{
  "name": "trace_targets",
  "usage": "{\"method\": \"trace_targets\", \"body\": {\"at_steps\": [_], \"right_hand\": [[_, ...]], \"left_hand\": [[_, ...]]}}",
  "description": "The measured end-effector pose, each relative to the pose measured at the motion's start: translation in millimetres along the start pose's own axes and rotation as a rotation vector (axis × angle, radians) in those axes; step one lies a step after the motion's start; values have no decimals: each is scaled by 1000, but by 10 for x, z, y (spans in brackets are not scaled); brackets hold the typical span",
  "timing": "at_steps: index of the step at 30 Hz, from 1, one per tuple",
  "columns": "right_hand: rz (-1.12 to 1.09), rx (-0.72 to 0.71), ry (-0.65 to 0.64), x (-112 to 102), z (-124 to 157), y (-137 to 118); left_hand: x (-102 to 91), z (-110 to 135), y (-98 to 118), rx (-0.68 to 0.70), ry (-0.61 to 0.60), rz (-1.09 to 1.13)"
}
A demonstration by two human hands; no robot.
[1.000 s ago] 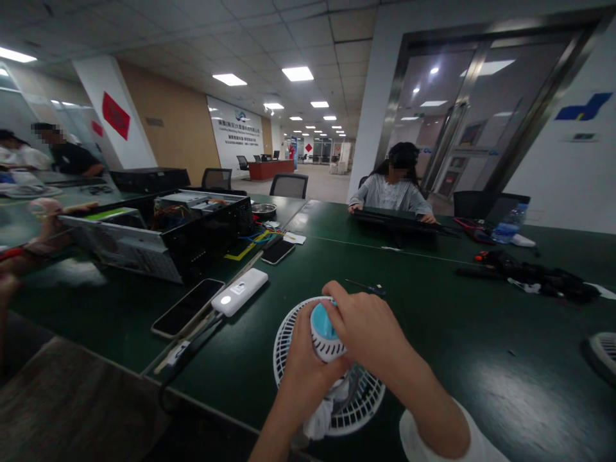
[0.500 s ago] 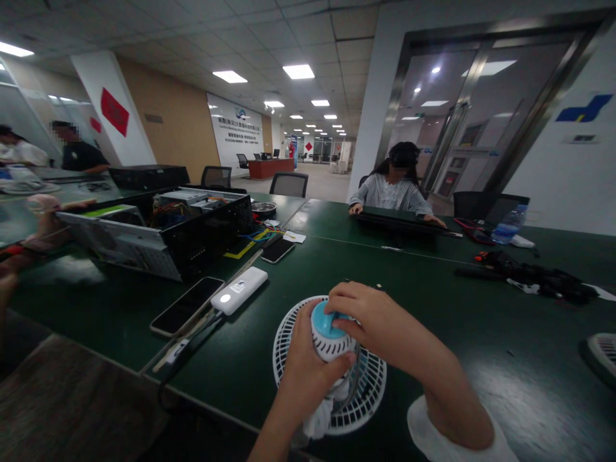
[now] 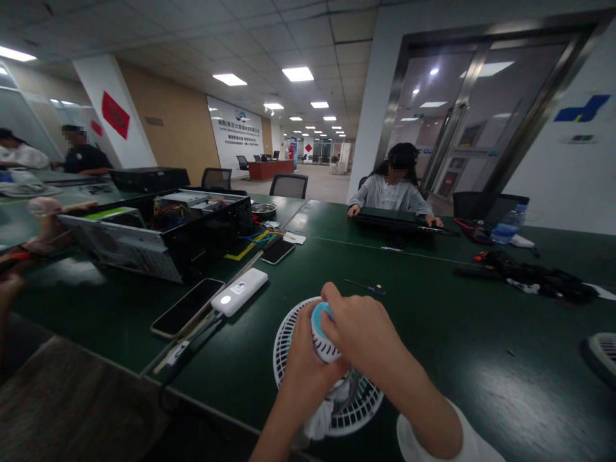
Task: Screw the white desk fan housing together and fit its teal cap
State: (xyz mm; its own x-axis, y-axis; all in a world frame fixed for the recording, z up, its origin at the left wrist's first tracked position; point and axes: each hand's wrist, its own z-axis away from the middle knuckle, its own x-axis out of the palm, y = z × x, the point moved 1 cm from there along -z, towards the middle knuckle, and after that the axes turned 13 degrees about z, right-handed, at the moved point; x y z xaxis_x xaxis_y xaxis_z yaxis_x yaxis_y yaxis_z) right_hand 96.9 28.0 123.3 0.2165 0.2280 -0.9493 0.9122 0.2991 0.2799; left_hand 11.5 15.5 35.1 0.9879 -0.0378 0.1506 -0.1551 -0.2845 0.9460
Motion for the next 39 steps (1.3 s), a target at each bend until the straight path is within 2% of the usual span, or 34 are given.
{"method": "trace_targets", "body": {"at_steps": [3,5,10,12,14,17,24,30,33,35,39], "right_hand": [[0,61,3,-4,9,-11],[-58,33,9,-14,30,64],[-271,-299,136,-44,96,314],[-293,-388,126,-38,100,359],[-289,-417,99,-23,84,366],[-252,-384,80,7,39,340],[-70,-231,128,28,-5,166],[58,26,23,44,-20,-17],[23,77,15,40,-8,2],[-54,13,25,20,13,72],[-230,-283,119,-20,60,256]], "left_hand": [[1,1,-1,3,9,-18],[0,1,-9,-13,-1,1],[-9,-6,-45,-14,-24,63],[-13,-5,-51,-12,-15,53],[-16,-2,-46,-24,-4,27],[-17,4,-25,-40,1,-2],[-8,-3,-22,-8,15,-12],[-6,3,-13,-1,15,0],[-6,6,-10,-16,9,14],[-5,5,-13,-29,5,20],[-8,3,-21,-7,-5,12]]}}
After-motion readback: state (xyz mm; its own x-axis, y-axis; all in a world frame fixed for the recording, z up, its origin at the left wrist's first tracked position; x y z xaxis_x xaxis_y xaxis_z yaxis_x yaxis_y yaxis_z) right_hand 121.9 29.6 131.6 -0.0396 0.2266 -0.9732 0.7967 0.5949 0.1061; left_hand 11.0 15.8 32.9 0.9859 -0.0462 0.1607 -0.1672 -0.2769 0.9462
